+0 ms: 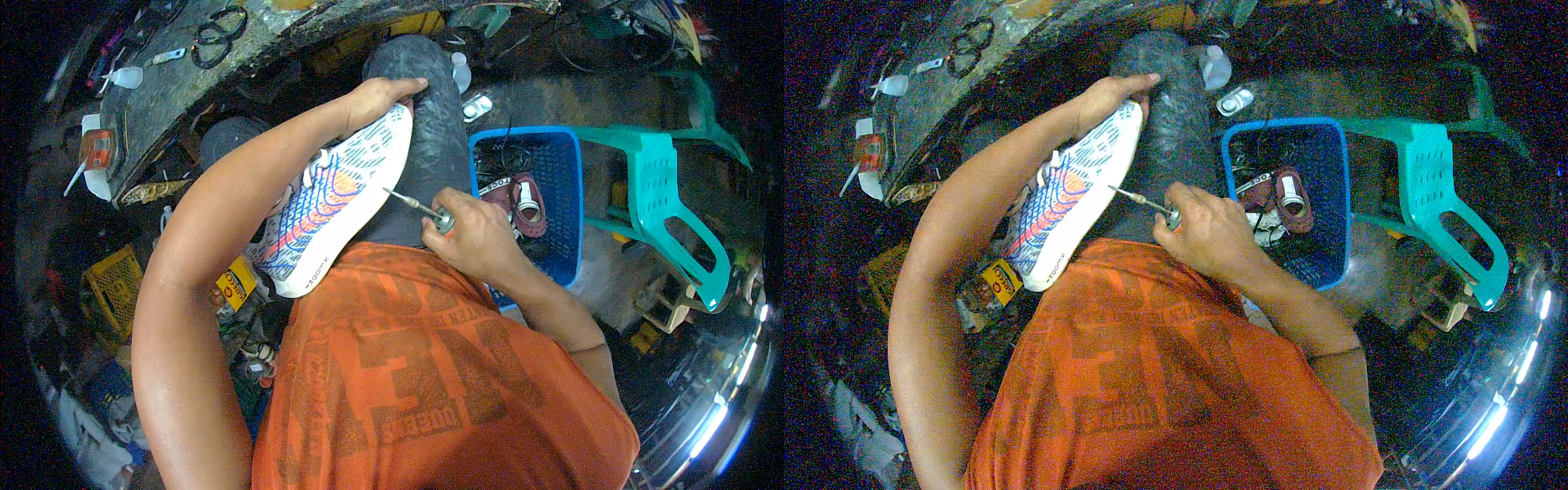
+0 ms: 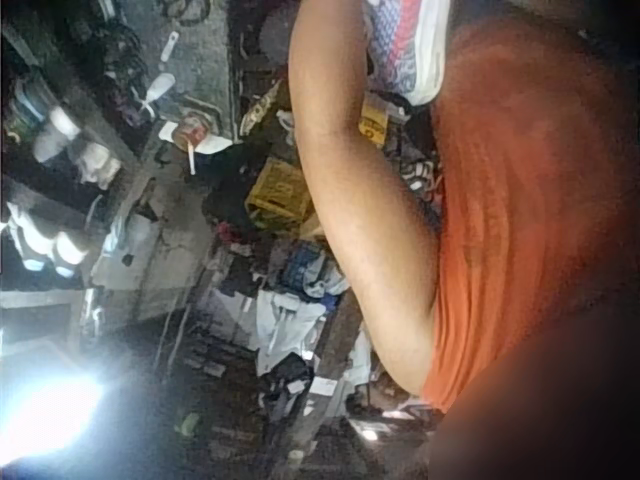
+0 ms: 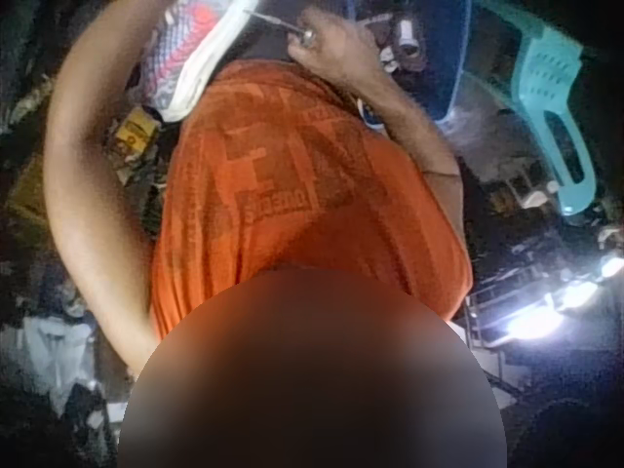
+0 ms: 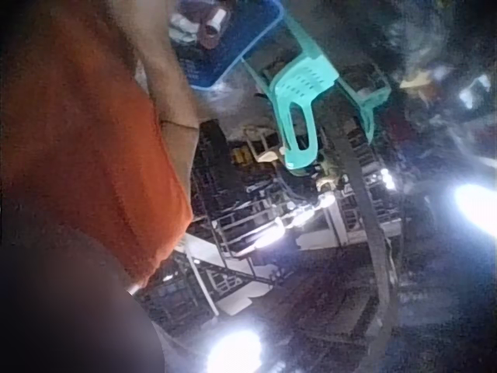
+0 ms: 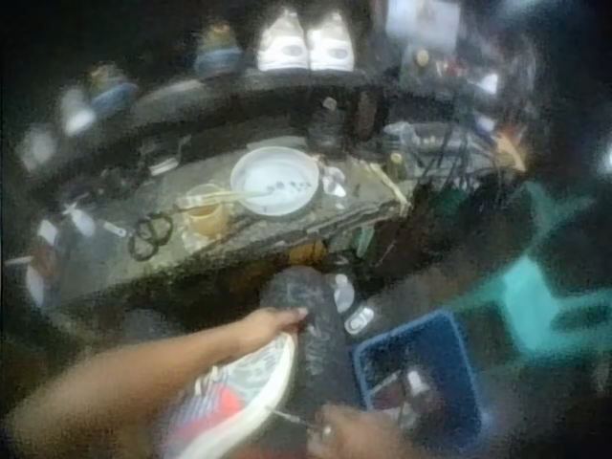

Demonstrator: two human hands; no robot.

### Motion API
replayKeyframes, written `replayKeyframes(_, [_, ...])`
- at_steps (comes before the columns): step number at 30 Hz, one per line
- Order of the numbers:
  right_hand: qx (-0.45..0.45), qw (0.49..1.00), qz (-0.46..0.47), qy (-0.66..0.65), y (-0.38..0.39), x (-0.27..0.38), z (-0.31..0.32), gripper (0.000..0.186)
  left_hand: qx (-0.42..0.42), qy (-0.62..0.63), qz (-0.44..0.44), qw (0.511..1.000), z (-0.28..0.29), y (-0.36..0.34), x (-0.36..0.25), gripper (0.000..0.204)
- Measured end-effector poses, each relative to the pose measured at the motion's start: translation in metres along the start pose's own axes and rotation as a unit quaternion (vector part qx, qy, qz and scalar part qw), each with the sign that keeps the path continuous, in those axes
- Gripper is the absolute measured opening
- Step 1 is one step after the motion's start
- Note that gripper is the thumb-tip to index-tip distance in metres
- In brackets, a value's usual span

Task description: The person inspects a white and yellow sneaker, then uses a heated tool to apply treatment to the sole and upper. They place the shoe on a shelf and inspect several other sneakers, using a hammer on one shoe before returning it to the shelf.

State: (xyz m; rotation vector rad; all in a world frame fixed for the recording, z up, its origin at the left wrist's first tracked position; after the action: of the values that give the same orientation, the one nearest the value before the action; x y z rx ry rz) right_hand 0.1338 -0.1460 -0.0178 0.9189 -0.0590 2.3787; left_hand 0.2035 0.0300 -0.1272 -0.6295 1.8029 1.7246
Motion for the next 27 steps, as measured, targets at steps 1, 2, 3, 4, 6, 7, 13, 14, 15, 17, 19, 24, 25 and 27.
replayKeyframes(1, [0.004,1.000,-0.003,0.004,0.001,0.000,-0.001,0.028,-0.002,0.000,-0.002,1.000,0.000,0.000,0.000,0.064])
replayKeyframes(2, [0.006,1.000,-0.003,0.006,0.001,0.001,-0.002,0.028,-0.005,-0.005,0.000,1.000,0.000,-0.001,0.001,0.064])
replayKeyframes(3, [0.009,1.000,-0.002,0.007,0.002,0.002,-0.003,0.028,-0.001,-0.003,-0.007,1.000,0.000,-0.001,0.000,0.064])
replayKeyframes(4, [0.005,1.000,0.000,0.007,0.002,0.003,-0.002,0.028,0.001,-0.005,-0.011,1.000,-0.001,-0.001,0.000,0.064])
replayKeyframes(6, [0.004,1.000,0.000,0.006,0.001,0.004,-0.003,0.028,0.004,-0.004,-0.012,1.000,-0.001,-0.001,0.000,0.063])
replayKeyframes(7, [-0.003,1.000,0.000,0.004,0.001,0.004,-0.002,0.028,0.005,-0.001,-0.009,1.000,0.000,-0.001,0.000,0.063])
replayKeyframes(13, [-0.015,1.000,0.002,0.000,0.002,0.003,0.001,0.026,0.008,-0.001,0.002,1.000,0.000,-0.003,0.003,0.062])
replayKeyframes(14, [-0.022,1.000,0.006,0.002,0.002,0.003,0.002,0.026,-0.005,-0.014,0.003,1.000,0.003,-0.004,0.004,0.062])
replayKeyframes(15, [-0.027,1.000,0.012,0.004,0.002,0.004,0.003,0.026,-0.001,-0.012,-0.011,1.000,0.002,-0.004,0.002,0.062])
replayKeyframes(17, [-0.020,1.000,0.004,0.008,0.003,0.003,0.002,0.026,-0.022,-0.014,-0.013,1.000,0.006,-0.005,0.004,0.061])
replayKeyframes(19, [-0.006,1.000,-0.014,0.010,0.003,0.001,-0.001,0.026,-0.016,-0.060,-0.013,0.998,0.006,-0.005,0.005,0.064])
replayKeyframes(24, [-0.007,0.999,-0.034,0.003,0.000,-0.004,0.004,0.028,-0.010,-0.036,-0.054,0.998,0.006,-0.006,-0.001,0.062])
replayKeyframes(25, [-0.007,0.999,-0.039,0.011,0.000,-0.005,0.006,0.028,-0.012,-0.026,-0.040,0.999,0.005,-0.007,0.001,0.062])
replayKeyframes(27, [-0.005,0.999,-0.045,0.022,-0.001,-0.006,0.007,0.028,-0.013,-0.029,-0.029,0.999,0.005,-0.009,0.003,0.061])
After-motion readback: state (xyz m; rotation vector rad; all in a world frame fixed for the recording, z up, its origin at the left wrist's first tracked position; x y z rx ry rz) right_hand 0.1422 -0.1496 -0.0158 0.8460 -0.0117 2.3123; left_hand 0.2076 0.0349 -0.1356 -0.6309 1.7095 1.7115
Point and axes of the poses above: each hand's wrist, its own y-axis away from the middle knuckle, its own z-axis out of the back of the hand, x = y × z, the point moved 10 cm from there along -y, towards the middle knuckle, and after that the axes turned 8 degrees about z, right-handed, at the moved point
